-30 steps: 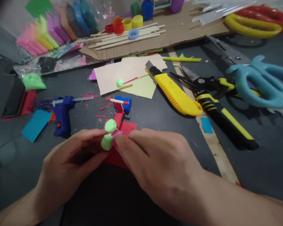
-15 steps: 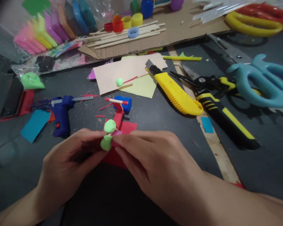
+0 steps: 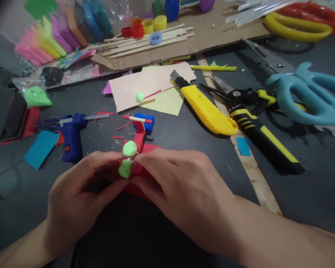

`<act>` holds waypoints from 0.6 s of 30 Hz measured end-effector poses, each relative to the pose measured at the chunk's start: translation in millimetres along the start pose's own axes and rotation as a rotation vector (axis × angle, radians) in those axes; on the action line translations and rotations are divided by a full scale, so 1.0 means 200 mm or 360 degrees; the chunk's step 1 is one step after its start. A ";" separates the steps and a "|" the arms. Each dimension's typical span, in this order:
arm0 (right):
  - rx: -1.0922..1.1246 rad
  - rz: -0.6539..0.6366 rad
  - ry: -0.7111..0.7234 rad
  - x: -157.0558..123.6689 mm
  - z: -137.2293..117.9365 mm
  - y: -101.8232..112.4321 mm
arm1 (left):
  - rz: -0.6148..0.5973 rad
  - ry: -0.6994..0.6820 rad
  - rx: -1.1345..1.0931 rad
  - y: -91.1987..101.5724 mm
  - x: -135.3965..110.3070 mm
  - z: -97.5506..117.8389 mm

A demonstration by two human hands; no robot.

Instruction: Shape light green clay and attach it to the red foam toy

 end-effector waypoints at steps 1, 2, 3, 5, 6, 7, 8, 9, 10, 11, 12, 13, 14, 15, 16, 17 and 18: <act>0.0007 -0.0006 0.0007 0.00 0.00 0.00 | 0.0019 -0.0045 0.0061 0.00 0.00 0.01; 0.0016 -0.0013 0.0006 0.00 0.00 0.00 | 0.0039 -0.0093 0.0107 0.00 0.00 0.02; 0.0021 -0.0011 0.0004 -0.01 0.00 -0.01 | 0.0055 -0.0129 0.0141 0.00 0.01 0.03; 0.0032 -0.0012 -0.0007 -0.01 0.01 -0.01 | 0.0069 -0.0173 0.0183 0.00 0.01 0.04; 0.0035 -0.0012 -0.0009 -0.01 0.01 0.00 | 0.0074 -0.0187 0.0194 0.00 0.01 0.04; 0.0036 -0.0014 -0.0013 -0.01 0.01 0.00 | 0.0069 -0.0195 0.0201 0.00 0.01 0.04; 0.0032 -0.0011 -0.0015 0.00 0.00 0.01 | 0.0065 -0.0200 0.0202 0.00 0.00 0.03; 0.0020 -0.0009 -0.0017 0.00 0.01 0.02 | 0.0054 -0.0195 0.0195 0.00 0.00 0.03; 0.0000 -0.0005 -0.0022 0.00 0.01 0.03 | 0.0048 -0.0190 0.0180 0.01 0.00 0.02; -0.0027 -0.0001 -0.0023 0.01 0.01 0.04 | 0.0050 -0.0180 0.0167 0.01 0.00 0.01; -0.0060 -0.0001 -0.0016 0.01 0.02 0.06 | 0.0066 -0.0181 0.0164 0.02 0.00 0.01; -0.0109 -0.0005 -0.0012 0.01 0.02 0.07 | 0.0097 -0.0196 0.0181 0.03 0.00 0.01; -0.0169 -0.0027 -0.0011 0.01 0.03 0.08 | 0.0144 -0.0228 0.0222 0.04 0.00 0.01; -0.0228 -0.0069 -0.0010 0.01 0.04 0.08 | 0.0189 -0.0266 0.0282 0.04 0.00 0.01; -0.0287 -0.0119 -0.0006 0.01 0.04 0.07 | 0.0224 -0.0292 0.0347 0.05 0.01 0.01; -0.0345 -0.0178 -0.0012 0.01 0.04 0.06 | 0.0223 -0.0292 0.0394 0.04 0.02 0.00; -0.0381 -0.0221 -0.0009 0.01 0.04 0.04 | 0.0195 -0.0270 0.0418 0.03 0.03 0.00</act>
Point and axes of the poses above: each hand's wrist, its own x-axis towards the middle knuckle, its own y-axis out of the back of the hand, z = x × y, the point moved 5 cm from there along x, towards the middle knuckle, and after that the axes turned 15 degrees about y, right-handed, at the moved point
